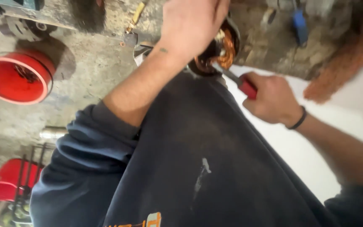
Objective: The person sits with an electric motor armature on their lap and pries copper windings out of the housing using a screwdriver and pliers. They pull out copper wire bundles and pieces by hand and with pliers, placing the extracted copper on the workbench beside them.
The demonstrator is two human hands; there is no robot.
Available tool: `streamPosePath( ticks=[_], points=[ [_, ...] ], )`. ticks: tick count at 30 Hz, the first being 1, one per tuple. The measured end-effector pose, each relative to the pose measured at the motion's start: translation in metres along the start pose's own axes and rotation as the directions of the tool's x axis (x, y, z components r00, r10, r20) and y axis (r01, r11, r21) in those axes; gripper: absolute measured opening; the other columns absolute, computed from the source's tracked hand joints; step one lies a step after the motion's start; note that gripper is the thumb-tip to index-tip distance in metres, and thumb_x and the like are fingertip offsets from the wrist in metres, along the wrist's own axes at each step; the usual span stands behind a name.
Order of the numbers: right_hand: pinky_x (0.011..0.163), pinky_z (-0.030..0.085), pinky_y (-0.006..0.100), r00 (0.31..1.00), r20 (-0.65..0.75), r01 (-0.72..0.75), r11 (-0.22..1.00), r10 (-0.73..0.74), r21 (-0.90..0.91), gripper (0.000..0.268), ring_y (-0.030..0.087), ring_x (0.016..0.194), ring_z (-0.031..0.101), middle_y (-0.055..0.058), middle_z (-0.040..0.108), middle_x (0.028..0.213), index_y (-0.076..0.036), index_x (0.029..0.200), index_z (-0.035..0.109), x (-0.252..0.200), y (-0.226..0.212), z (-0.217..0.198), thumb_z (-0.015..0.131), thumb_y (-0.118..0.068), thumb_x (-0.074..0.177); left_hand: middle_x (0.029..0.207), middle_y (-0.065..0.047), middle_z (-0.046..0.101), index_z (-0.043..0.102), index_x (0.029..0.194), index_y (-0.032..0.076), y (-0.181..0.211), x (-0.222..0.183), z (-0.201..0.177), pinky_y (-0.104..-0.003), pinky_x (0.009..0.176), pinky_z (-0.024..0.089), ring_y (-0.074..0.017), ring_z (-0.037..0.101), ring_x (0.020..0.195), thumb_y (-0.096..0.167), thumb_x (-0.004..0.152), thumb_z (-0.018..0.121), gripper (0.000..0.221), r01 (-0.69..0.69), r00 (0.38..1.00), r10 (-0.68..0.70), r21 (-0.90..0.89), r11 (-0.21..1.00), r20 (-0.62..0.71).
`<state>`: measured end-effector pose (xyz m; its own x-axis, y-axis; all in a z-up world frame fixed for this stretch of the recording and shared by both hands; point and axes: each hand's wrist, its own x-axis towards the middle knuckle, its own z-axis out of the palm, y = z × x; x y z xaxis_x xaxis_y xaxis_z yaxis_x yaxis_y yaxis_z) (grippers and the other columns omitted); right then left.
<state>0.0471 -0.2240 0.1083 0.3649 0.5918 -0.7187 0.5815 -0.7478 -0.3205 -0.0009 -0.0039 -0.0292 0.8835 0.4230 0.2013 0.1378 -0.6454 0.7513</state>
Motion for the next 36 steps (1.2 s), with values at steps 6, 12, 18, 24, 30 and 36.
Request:
streamPosePath(
  ticks=[6, 12, 18, 24, 30, 36],
  points=[
    [0.070, 0.052, 0.049, 0.986, 0.105, 0.118, 0.984, -0.133, 0.135, 0.047, 0.042, 0.077, 0.066, 0.018, 0.070, 0.085, -0.006, 0.113, 0.067, 0.019, 0.029, 0.000, 0.068, -0.017, 0.068, 0.062, -0.012, 0.068, 0.073, 0.073, 0.014, 0.010, 0.007, -0.018, -0.047, 0.049, 0.053, -0.0349, 0.068, 0.055, 0.037, 0.101, 0.063, 0.037, 0.187, 0.968, -0.186, 0.009, 0.982, 0.167],
    [0.070, 0.051, 0.050, 0.970, 0.118, 0.190, 0.963, -0.214, 0.189, 0.049, 0.044, 0.079, 0.065, 0.020, 0.068, 0.085, -0.006, 0.113, 0.067, 0.033, 0.062, 0.022, 0.072, -0.016, 0.065, 0.067, -0.009, 0.070, 0.072, 0.077, 0.012, 0.013, 0.006, -0.021, -0.045, 0.050, 0.052, -0.0315, 0.069, 0.059, 0.034, 0.103, 0.062, 0.035, 0.156, 0.978, -0.149, -0.040, 0.987, 0.145],
    [0.073, 0.053, 0.049, 0.904, -0.043, 0.423, 0.879, -0.425, 0.220, 0.039, 0.043, 0.080, 0.064, 0.021, 0.065, 0.088, -0.004, 0.102, 0.067, 0.058, 0.098, 0.075, 0.073, -0.016, 0.065, 0.075, -0.007, 0.072, 0.077, 0.090, 0.019, 0.011, 0.007, -0.031, -0.046, 0.049, 0.052, -0.0301, 0.070, 0.062, 0.037, 0.095, 0.063, 0.023, 0.160, 0.970, -0.169, 0.063, 0.985, 0.173],
    [0.068, 0.051, 0.045, 0.842, -0.086, 0.524, 0.769, -0.533, 0.365, 0.043, 0.039, 0.072, 0.062, 0.017, 0.064, 0.084, -0.006, 0.103, 0.067, 0.072, 0.118, 0.083, 0.072, -0.015, 0.062, 0.073, -0.009, 0.071, 0.075, 0.085, 0.014, 0.014, 0.004, -0.020, -0.046, 0.054, 0.054, -0.0327, 0.070, 0.064, 0.036, 0.101, 0.061, 0.031, 0.173, 0.957, -0.173, 0.022, 0.985, 0.231],
    [0.075, 0.055, 0.036, 0.844, -0.140, 0.502, 0.673, -0.517, 0.542, 0.055, 0.023, 0.080, 0.070, 0.010, 0.072, 0.095, -0.005, 0.130, 0.066, 0.057, 0.083, 0.075, 0.071, -0.018, 0.077, 0.068, -0.011, 0.070, 0.074, 0.075, 0.014, 0.015, 0.006, -0.023, -0.049, 0.058, 0.056, -0.0363, 0.069, 0.062, 0.038, 0.100, 0.060, 0.037, 0.123, 0.954, -0.122, 0.012, 0.992, 0.274],
    [0.074, 0.054, 0.032, 0.969, 0.024, 0.172, 0.743, -0.245, 0.647, 0.051, 0.014, 0.079, 0.065, 0.008, 0.072, 0.091, -0.003, 0.129, 0.065, 0.012, 0.057, 0.052, 0.067, -0.007, 0.078, 0.072, -0.012, 0.072, 0.074, 0.079, 0.013, 0.012, 0.004, -0.027, -0.049, 0.059, 0.055, -0.0364, 0.070, 0.065, 0.035, 0.101, 0.061, 0.034, 0.092, 0.967, -0.087, -0.011, 0.996, 0.239]
  ],
)
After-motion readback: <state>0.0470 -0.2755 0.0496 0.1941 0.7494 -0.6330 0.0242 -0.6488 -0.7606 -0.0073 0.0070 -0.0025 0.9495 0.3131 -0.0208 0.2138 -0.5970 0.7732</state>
